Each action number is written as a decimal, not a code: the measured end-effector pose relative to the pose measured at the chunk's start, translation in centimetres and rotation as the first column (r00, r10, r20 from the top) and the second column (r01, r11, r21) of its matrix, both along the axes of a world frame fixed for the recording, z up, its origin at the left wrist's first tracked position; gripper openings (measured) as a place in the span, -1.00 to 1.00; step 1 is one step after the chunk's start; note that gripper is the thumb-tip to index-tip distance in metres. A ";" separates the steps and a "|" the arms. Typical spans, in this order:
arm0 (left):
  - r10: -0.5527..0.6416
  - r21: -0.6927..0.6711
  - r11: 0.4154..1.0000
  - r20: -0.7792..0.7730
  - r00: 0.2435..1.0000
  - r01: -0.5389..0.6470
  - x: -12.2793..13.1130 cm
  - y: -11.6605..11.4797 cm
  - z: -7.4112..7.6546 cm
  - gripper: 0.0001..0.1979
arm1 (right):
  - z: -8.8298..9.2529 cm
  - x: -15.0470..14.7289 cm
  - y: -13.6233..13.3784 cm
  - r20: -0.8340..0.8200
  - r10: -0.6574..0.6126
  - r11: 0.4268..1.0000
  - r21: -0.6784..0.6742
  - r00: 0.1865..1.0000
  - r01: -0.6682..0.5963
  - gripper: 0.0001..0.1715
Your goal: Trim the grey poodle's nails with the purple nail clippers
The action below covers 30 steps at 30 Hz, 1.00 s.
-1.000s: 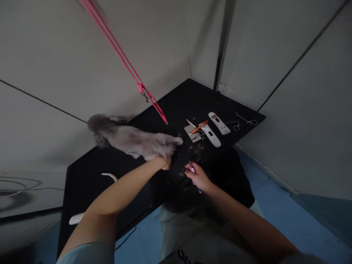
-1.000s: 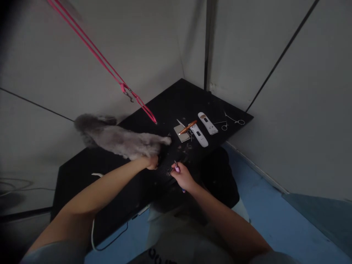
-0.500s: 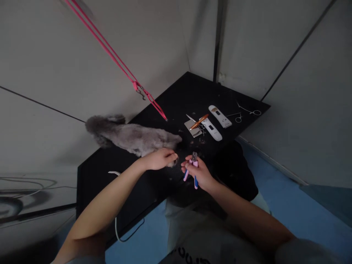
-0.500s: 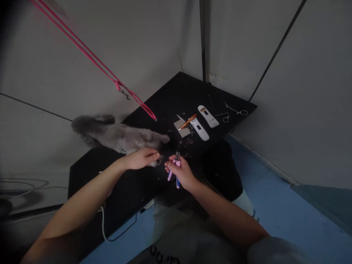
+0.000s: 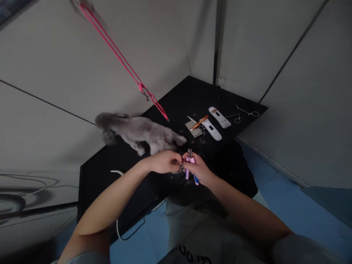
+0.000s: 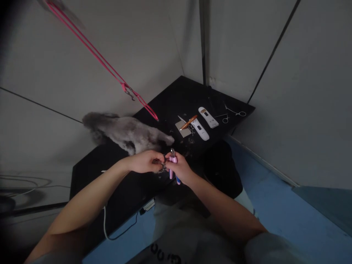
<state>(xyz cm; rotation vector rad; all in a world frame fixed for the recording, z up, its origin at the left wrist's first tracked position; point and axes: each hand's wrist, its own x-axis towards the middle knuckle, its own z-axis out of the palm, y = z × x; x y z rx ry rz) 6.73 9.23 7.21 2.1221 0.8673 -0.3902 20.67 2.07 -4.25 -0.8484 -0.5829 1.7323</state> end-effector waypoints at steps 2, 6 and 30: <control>-0.037 0.024 0.999 0.001 0.999 0.037 0.2 -0.1 -0.2 -0.87 | -0.3 0.1 -0.1 -0.045 -0.012 1.000 0.003 0.999 0.012 -0.64; -0.075 0.014 0.997 0.049 0.996 0.075 0.2 -0.3 -0.8 -0.89 | -0.7 0.3 -0.3 -0.052 -0.016 1.000 -0.018 0.999 0.015 -0.62; 0.004 -0.066 0.998 0.112 0.994 0.003 0.0 0.4 1.1 -0.88 | 1.6 2.4 -0.9 0.807 -0.590 0.738 0.536 -0.009 -0.410 -0.74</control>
